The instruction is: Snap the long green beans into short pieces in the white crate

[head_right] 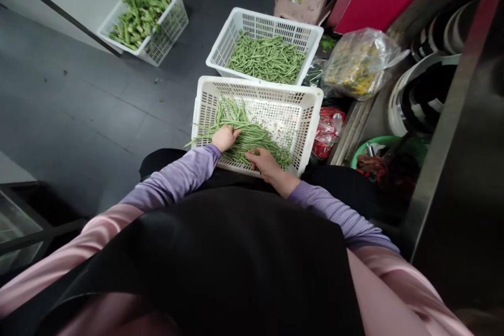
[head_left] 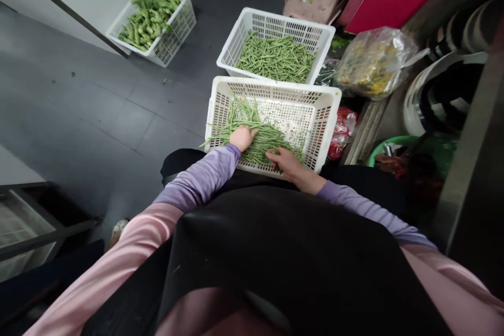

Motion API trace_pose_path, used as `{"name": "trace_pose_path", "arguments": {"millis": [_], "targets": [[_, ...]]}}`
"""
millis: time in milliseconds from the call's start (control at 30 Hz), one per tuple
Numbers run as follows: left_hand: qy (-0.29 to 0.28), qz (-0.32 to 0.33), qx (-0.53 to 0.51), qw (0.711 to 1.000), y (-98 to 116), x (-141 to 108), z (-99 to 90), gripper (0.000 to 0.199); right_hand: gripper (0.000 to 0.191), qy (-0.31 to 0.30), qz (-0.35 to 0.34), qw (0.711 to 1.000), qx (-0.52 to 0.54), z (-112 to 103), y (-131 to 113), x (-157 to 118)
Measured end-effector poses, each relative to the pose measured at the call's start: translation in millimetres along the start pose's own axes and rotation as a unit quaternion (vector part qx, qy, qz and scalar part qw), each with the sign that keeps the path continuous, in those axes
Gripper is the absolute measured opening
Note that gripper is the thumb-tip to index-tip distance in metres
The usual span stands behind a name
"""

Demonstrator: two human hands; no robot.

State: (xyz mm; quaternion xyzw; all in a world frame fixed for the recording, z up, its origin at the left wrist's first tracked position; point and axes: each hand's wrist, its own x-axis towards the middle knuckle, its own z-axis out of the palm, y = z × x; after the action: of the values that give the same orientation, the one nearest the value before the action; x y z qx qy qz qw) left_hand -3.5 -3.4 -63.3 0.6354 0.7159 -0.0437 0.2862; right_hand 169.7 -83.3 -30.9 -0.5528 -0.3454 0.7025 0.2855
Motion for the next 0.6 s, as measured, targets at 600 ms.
{"name": "trace_pose_path", "arguments": {"millis": [600], "targets": [[-0.081,0.167,0.219,0.958,-10.8,57.5,-17.0,0.041,0.027,0.000,0.037,0.998,0.045,-7.7,-17.1,7.4]]}}
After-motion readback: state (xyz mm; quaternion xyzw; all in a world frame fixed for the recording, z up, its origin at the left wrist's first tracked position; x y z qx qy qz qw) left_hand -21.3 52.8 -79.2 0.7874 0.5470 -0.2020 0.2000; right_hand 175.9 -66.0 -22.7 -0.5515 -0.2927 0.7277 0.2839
